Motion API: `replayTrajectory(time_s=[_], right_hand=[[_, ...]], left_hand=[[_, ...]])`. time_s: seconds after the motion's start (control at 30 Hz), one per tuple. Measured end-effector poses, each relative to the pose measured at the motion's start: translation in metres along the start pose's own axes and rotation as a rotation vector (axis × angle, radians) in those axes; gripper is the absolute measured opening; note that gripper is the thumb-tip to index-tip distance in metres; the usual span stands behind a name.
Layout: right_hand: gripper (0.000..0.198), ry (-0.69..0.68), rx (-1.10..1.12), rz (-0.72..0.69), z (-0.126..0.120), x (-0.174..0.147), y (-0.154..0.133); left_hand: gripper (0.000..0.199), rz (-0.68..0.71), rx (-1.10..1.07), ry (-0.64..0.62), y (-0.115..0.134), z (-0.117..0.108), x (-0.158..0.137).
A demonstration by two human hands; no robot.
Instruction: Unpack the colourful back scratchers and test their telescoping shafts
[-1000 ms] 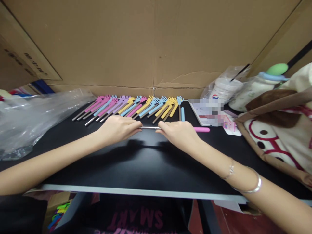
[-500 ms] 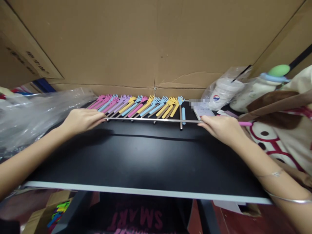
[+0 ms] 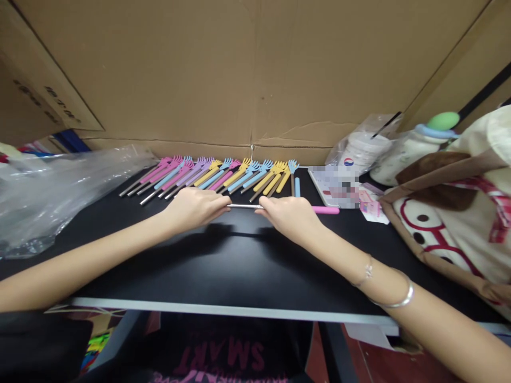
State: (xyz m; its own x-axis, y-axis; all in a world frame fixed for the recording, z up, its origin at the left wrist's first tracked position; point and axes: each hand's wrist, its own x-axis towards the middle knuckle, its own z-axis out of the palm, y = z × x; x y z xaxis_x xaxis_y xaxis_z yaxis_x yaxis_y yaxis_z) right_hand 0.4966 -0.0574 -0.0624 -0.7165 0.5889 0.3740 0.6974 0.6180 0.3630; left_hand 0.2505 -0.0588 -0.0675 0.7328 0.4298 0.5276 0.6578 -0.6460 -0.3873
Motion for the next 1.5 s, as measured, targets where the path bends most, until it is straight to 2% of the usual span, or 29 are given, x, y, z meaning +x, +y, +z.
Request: replayTrajectory(time_s=[0.1, 0.2, 0.4, 0.5, 0.67, 0.83, 1.0, 1.1, 1.17, 1.23, 1.33, 1.5], right_hand=[[0.039, 0.031, -0.015, -0.029, -0.005, -0.002, 0.001], [0.045, 0.059, -0.067, -0.027, -0.009, -0.01, 0.018], [0.059, -0.02, -0.131, 0.09, -0.003, -0.05, 0.101], [0.063, -0.068, -0.138, 0.132, 0.006, -0.064, 0.123], [0.058, -0.098, -0.1, 0.135, 0.016, -0.064, 0.113], [0.055, -0.067, -0.116, 0.12, 0.014, -0.056, 0.096], [0.048, -0.016, -0.074, 0.028, 0.007, -0.026, 0.046], [0.041, 0.008, -0.059, 0.001, -0.001, -0.012, 0.017], [0.038, 0.028, -0.058, -0.009, -0.005, -0.009, 0.007], [0.037, 0.044, -0.057, -0.021, -0.008, -0.01, 0.004], [0.04, 0.061, -0.064, -0.037, -0.007, -0.013, 0.012], [0.05, 0.085, -0.133, 0.002, -0.004, -0.027, 0.057]], left_hand=[[0.029, 0.012, -0.019, -0.014, 0.002, -0.005, -0.003], [0.03, 0.004, -0.004, -0.019, -0.011, -0.016, -0.014], [0.035, -0.141, 0.092, -0.074, -0.074, -0.033, -0.063], [0.036, -0.117, 0.116, -0.107, -0.096, -0.034, -0.085], [0.039, -0.081, 0.266, -0.196, -0.105, -0.028, -0.099], [0.039, -0.084, 0.223, -0.136, -0.097, -0.025, -0.087], [0.035, 0.002, 0.126, -0.027, -0.05, -0.012, -0.043], [0.034, -0.016, 0.035, -0.004, -0.02, -0.006, -0.022], [0.033, -0.027, -0.012, -0.016, -0.008, -0.006, -0.016], [0.031, -0.024, -0.018, -0.021, -0.004, -0.009, -0.015], [0.031, 0.011, 0.045, 0.013, -0.01, -0.015, -0.019], [0.031, 0.028, 0.176, 0.02, -0.047, -0.022, -0.04]])
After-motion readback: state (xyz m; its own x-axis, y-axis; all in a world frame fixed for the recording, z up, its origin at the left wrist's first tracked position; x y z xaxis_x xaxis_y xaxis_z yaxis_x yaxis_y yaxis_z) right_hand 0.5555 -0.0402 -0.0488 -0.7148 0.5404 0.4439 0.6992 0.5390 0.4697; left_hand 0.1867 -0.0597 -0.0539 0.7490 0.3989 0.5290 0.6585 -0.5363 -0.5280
